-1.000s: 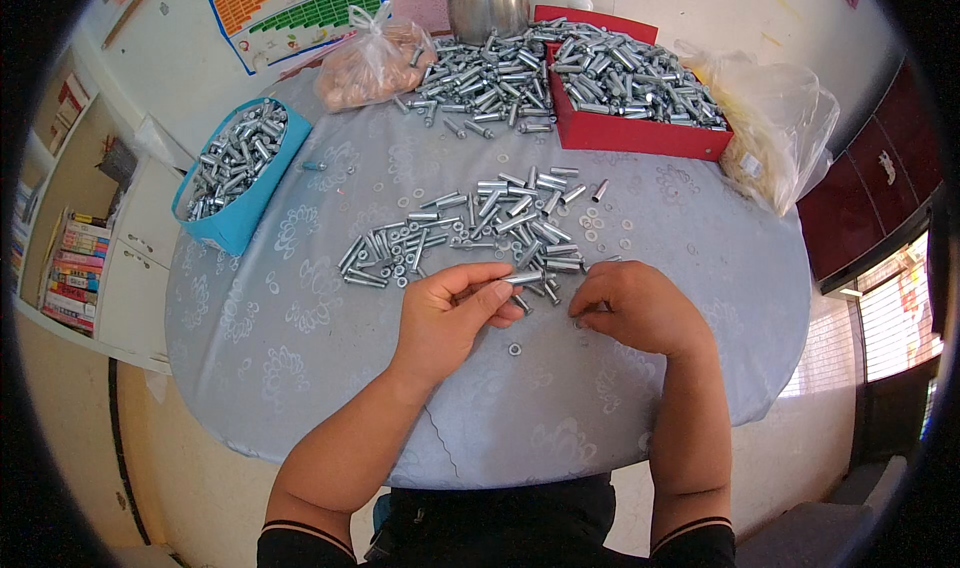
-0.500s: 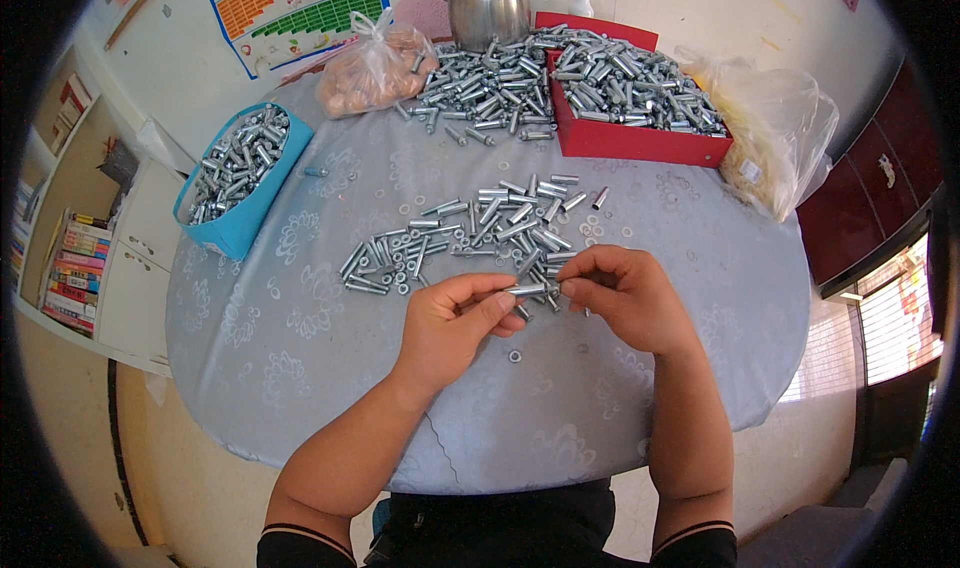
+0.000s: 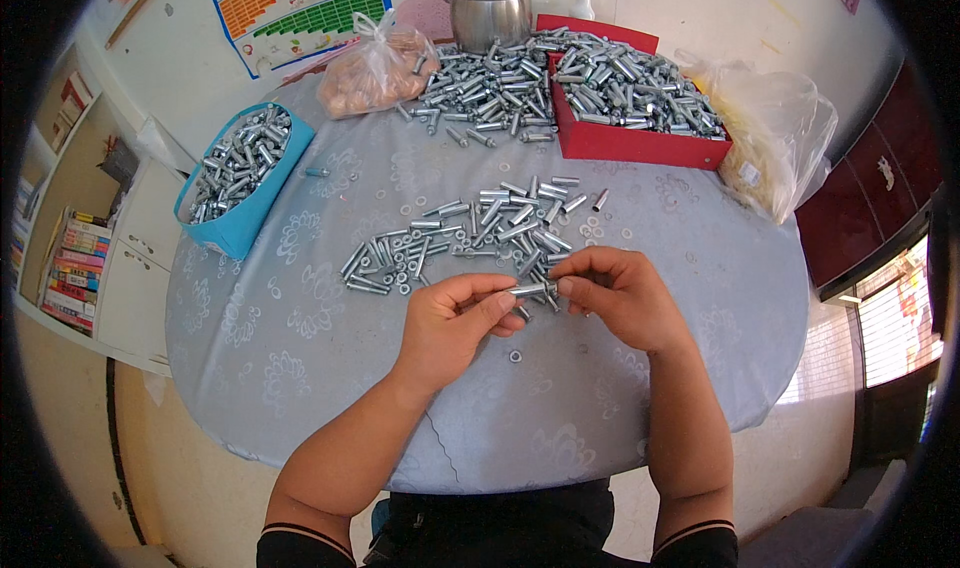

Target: The person sits at a table and repeatedly picks up metal bolts and washers. They thread the washers onto the bolts by hand and place the assembled fasteners back onto the table surface. The person continues this repetitive assembly process throughout the clip.

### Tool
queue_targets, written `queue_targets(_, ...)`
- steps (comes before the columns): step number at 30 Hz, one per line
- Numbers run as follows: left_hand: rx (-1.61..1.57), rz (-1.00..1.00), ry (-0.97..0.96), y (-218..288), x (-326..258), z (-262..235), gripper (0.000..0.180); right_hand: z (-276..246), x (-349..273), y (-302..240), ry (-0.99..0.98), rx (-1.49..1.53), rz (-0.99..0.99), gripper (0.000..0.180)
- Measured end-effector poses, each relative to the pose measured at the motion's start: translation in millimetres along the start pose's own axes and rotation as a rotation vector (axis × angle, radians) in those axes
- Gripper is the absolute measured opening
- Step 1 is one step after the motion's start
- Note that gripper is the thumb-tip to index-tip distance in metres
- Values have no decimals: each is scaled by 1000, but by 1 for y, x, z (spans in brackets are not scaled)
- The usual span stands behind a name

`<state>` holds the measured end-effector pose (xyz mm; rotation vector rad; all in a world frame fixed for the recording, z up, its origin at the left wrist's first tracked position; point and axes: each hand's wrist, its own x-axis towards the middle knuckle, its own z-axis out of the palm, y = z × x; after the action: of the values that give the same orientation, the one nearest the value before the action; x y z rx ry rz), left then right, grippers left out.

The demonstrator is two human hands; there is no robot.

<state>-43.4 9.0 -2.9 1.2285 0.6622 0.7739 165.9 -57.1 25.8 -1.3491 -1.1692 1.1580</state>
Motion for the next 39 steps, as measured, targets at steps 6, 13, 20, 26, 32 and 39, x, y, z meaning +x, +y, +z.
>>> queue_targets(6, -3, -4, -4, -1, 0, 1, 23, 0, 0, 4, 15, 44, -5, 12)
queue_targets(13, -34, 3, 8, -2, 0, 1, 23, 3, -1, 2, -13, 97, -9, 12)
queue_targets(20, 40, -23, 31, 2, -1, 3, 22, 7, 1, 8, 40, 1, -55, 14)
queue_targets(26, 4, 3, 33, 0, 0, 1, 22, 13, 1, 6, 49, 32, -58, 17)
queue_targets(32, -29, 83, 164, 2, 2, -2, 24, 12, 1, -1, 32, 109, 100, 19)
queue_targets(39, -46, 108, 181, 2, 3, -3, 24, 24, -4, 6, -412, -655, -222, 24)
